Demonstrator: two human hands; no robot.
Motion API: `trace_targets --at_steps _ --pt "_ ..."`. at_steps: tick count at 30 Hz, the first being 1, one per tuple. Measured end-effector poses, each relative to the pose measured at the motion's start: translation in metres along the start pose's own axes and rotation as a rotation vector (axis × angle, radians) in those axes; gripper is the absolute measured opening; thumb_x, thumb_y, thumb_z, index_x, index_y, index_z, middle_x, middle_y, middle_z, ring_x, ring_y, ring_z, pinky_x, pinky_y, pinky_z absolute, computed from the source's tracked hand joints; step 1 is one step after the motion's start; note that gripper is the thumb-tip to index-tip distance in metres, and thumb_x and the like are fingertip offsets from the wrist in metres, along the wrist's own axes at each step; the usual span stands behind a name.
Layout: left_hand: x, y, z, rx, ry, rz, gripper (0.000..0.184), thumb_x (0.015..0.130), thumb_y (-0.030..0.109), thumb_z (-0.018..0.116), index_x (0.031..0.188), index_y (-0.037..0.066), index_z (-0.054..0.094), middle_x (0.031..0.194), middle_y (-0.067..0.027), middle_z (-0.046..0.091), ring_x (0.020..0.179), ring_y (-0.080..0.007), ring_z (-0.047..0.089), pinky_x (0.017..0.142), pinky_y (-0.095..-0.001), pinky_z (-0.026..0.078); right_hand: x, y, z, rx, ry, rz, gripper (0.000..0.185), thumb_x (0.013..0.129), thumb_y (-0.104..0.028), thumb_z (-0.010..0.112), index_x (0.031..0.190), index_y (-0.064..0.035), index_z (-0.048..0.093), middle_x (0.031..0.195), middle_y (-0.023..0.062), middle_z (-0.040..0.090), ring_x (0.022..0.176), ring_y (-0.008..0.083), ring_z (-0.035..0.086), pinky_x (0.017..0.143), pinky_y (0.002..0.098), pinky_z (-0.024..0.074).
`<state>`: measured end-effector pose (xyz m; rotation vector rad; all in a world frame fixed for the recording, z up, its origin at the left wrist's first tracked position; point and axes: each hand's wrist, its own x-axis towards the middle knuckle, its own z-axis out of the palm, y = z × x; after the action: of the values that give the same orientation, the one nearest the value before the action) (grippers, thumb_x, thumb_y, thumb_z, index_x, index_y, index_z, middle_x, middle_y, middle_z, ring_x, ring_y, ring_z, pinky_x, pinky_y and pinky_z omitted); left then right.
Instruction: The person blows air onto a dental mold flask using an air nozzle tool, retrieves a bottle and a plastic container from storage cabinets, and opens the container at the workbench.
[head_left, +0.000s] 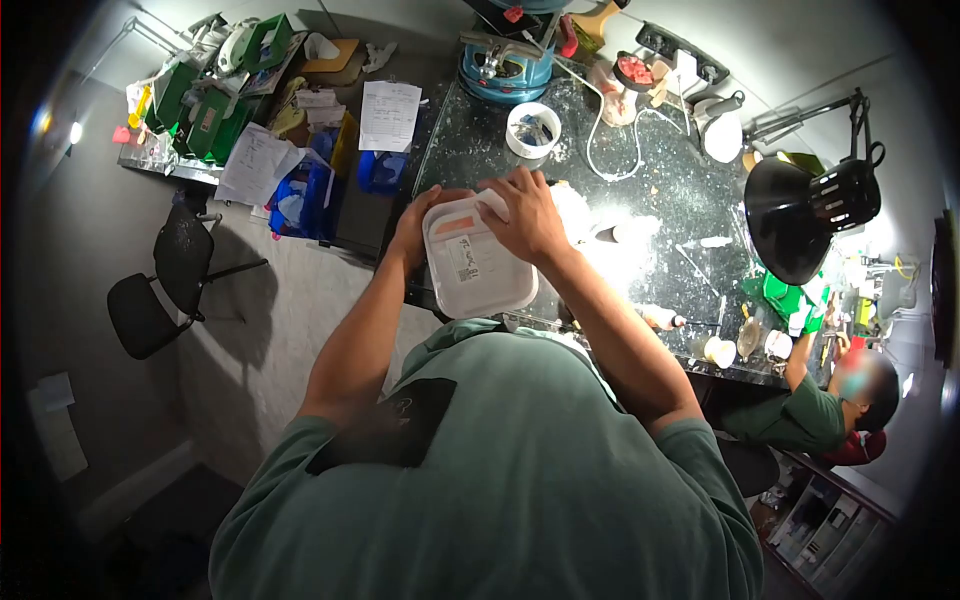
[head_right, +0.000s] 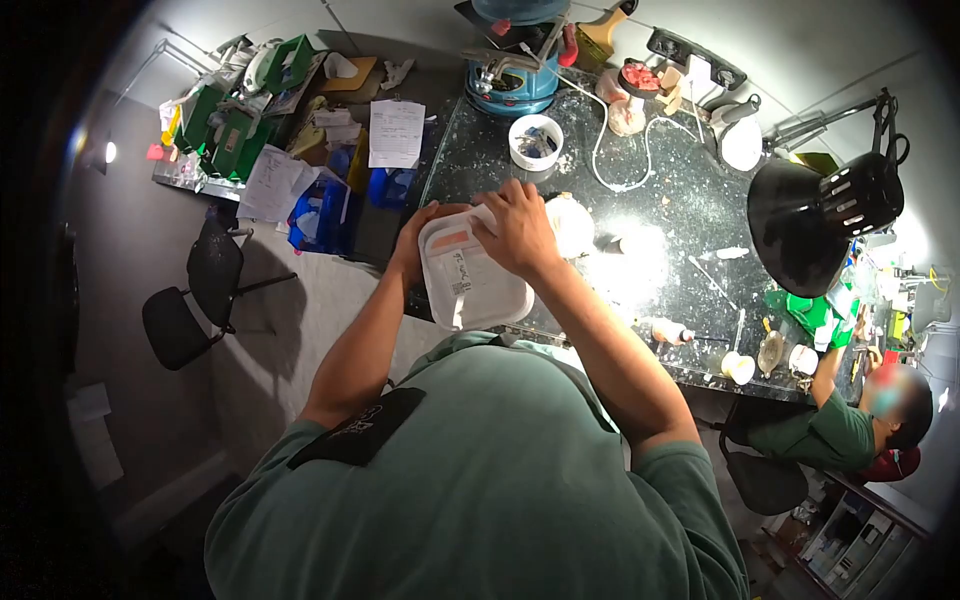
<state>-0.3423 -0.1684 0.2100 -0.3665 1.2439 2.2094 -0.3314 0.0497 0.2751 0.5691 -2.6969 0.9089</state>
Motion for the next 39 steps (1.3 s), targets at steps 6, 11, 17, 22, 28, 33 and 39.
trace_targets --at_steps 6,11,17,22,28,33,39 --pt "0.001 -0.008 -0.008 0.036 -0.006 -0.065 0.063 0.100 0.054 0.044 0.117 -0.001 0.070 0.106 -0.0142 0.073 0.093 -0.0249 0.069 0.089 -0.0353 0.054 0.022 -0.001 0.016 0.073 -0.126 -0.196 0.016 0.089 -0.020 0.073 0.086 -0.0046 0.070 0.087 0.0097 0.059 0.088 0.0299 0.056 0.085 0.0415 0.0487" --pt "0.007 -0.026 -0.023 -0.056 -0.039 0.035 0.054 0.105 0.046 0.038 0.104 0.002 0.069 0.094 -0.0094 0.070 0.084 -0.0190 0.066 0.079 -0.0329 0.051 0.033 -0.006 0.018 0.043 -0.233 -0.154 0.028 0.091 -0.032 0.072 0.083 -0.0056 0.065 0.090 0.0106 0.059 0.092 0.0302 0.056 0.088 0.0435 0.0473" --pt "0.021 -0.038 -0.030 -0.028 0.012 0.027 0.052 0.108 0.040 0.033 0.095 0.004 0.068 0.088 -0.0075 0.069 0.077 -0.0154 0.063 0.075 -0.0318 0.050 0.051 -0.001 0.016 0.013 -0.412 -0.105 0.047 0.095 -0.051 0.068 0.080 -0.0060 0.066 0.091 0.0107 0.060 0.098 0.0302 0.057 0.092 0.0444 0.0444" --pt "0.013 -0.027 -0.016 -0.049 -0.002 0.013 0.057 0.109 0.043 0.032 0.098 0.002 0.069 0.086 -0.0093 0.070 0.083 -0.0177 0.067 0.080 -0.0308 0.053 0.049 -0.001 0.018 -0.029 -0.415 -0.109 0.049 0.094 -0.054 0.068 0.079 -0.0068 0.066 0.091 0.0107 0.060 0.097 0.0303 0.057 0.090 0.0439 0.0454" --pt "0.034 -0.050 -0.035 0.178 -0.043 0.237 0.050 0.107 0.039 0.041 0.111 0.000 0.071 0.101 -0.0136 0.073 0.096 -0.0192 0.070 0.088 -0.0343 0.056 0.055 -0.008 0.014 0.120 -0.361 -0.075 0.040 0.092 -0.047 0.071 0.085 -0.0085 0.067 0.091 0.0082 0.061 0.099 0.0297 0.059 0.093 0.0464 0.0455" --pt "0.032 -0.057 -0.038 0.491 0.043 0.443 0.028 0.105 0.026 0.053 0.121 0.007 0.065 0.113 -0.0090 0.069 0.100 -0.0170 0.068 0.088 -0.0354 0.057 0.059 -0.026 0.042 0.081 -0.419 -0.159 0.027 0.091 -0.038 0.068 0.086 -0.0112 0.067 0.092 0.0071 0.064 0.101 0.0301 0.061 0.095 0.0496 0.0470" --pt "0.063 -0.095 -0.073 0.450 0.018 0.373 0.038 0.102 0.025 0.062 0.135 0.009 0.053 0.127 -0.0062 0.061 0.112 -0.0157 0.062 0.092 -0.0349 0.054 0.063 -0.035 0.058 -0.032 -0.454 -0.139 0.021 0.089 -0.031 0.064 0.084 -0.0115 0.068 0.087 0.0079 0.066 0.097 0.0308 0.063 0.096 0.0472 0.0489"
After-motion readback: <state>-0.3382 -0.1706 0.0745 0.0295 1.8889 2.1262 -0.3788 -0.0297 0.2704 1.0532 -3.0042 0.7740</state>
